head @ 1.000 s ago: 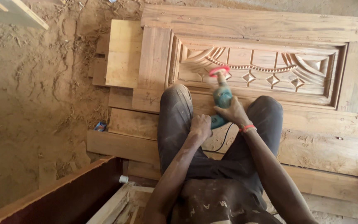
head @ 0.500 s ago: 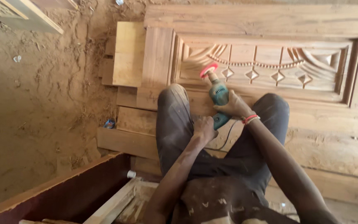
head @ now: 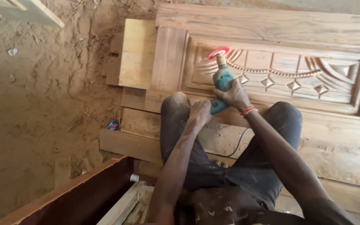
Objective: The person sands the carved patterns on a wooden door using a power sander.
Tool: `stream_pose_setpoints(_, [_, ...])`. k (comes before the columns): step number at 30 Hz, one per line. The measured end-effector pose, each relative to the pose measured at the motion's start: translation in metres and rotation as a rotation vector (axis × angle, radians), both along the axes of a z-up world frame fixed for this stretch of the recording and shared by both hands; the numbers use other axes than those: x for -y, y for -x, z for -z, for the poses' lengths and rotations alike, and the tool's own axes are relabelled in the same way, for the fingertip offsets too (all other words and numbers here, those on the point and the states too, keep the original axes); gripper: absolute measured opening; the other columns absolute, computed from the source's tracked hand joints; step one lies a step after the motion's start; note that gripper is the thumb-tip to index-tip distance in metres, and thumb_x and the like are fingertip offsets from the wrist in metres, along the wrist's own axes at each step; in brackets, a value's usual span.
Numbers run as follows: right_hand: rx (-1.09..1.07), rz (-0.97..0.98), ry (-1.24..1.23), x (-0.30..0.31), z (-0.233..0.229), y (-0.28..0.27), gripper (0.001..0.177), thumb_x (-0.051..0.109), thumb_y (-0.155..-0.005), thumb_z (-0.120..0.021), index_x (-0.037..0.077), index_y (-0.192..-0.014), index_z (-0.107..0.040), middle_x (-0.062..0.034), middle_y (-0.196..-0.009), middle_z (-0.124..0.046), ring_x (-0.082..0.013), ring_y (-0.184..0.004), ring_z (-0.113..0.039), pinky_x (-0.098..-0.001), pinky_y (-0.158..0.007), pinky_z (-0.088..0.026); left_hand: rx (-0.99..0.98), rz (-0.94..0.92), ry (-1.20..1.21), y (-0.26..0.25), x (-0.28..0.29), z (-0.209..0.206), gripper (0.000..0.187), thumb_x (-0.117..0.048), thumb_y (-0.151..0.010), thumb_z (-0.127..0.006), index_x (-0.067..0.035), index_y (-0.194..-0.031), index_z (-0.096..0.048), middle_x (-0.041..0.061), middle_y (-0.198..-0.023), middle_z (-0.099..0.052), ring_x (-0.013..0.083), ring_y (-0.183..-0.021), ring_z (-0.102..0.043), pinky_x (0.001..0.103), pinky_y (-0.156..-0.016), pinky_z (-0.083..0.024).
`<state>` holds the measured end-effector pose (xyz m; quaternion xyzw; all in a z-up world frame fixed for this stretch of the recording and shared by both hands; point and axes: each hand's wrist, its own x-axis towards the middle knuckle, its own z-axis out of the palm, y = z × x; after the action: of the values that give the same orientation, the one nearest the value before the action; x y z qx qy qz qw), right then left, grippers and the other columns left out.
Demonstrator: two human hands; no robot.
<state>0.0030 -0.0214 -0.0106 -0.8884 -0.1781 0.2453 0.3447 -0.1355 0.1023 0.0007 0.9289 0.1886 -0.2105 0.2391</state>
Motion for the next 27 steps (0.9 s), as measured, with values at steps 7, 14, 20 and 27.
stream_pose_setpoints(7, [-0.01,-0.154,0.154,-0.056,-0.021,-0.02,0.083,0.057,-0.067,-0.089,-0.007,-0.114,-0.063,-0.0254,-0.102,-0.071,-0.0354,-0.095,-0.071,-0.0439,-0.083,-0.056,0.058,-0.129,0.001,-0.001,-0.027,0.0,0.045,-0.025,-0.069,-0.087,-0.001,-0.102,-0.068,0.024,-0.104,-0.07,0.0395,-0.099,-0.069,0.047,-0.087,-0.056])
stream_pose_setpoints(14, [-0.095,0.015,0.028,-0.027,-0.024,-0.02,0.082,0.055,-0.068,-0.085,-0.012,-0.109,-0.067,-0.0246,-0.1,-0.074,-0.0302,-0.092,-0.076,-0.04,-0.079,-0.059,0.01,-0.016,0.044,-0.02,-0.015,0.02,0.032,-0.018,-0.074,-0.081,-0.005,-0.102,-0.075,0.02,-0.105,-0.075,0.0352,-0.102,-0.072,0.045,-0.09,-0.059])
stream_pose_setpoints(20, [-0.046,-0.075,0.108,-0.05,-0.002,-0.02,0.09,0.056,-0.067,-0.087,-0.013,-0.117,-0.061,-0.0267,-0.105,-0.071,-0.033,-0.096,-0.072,-0.0426,-0.084,-0.058,0.004,-0.047,0.008,-0.01,-0.038,0.003,0.037,-0.019,-0.072,-0.084,-0.004,-0.104,-0.073,0.02,-0.105,-0.073,0.0355,-0.1,-0.072,0.044,-0.087,-0.059])
stream_pose_setpoints(27, [-0.109,0.079,-0.008,-0.006,0.004,-0.022,0.093,0.058,-0.06,-0.082,-0.012,-0.117,-0.06,-0.026,-0.106,-0.072,-0.0336,-0.096,-0.075,-0.043,-0.08,-0.061,0.041,0.024,0.021,-0.022,-0.001,0.049,0.026,-0.021,-0.081,-0.081,-0.006,-0.101,-0.076,0.017,-0.103,-0.076,0.0335,-0.099,-0.075,0.044,-0.086,-0.061])
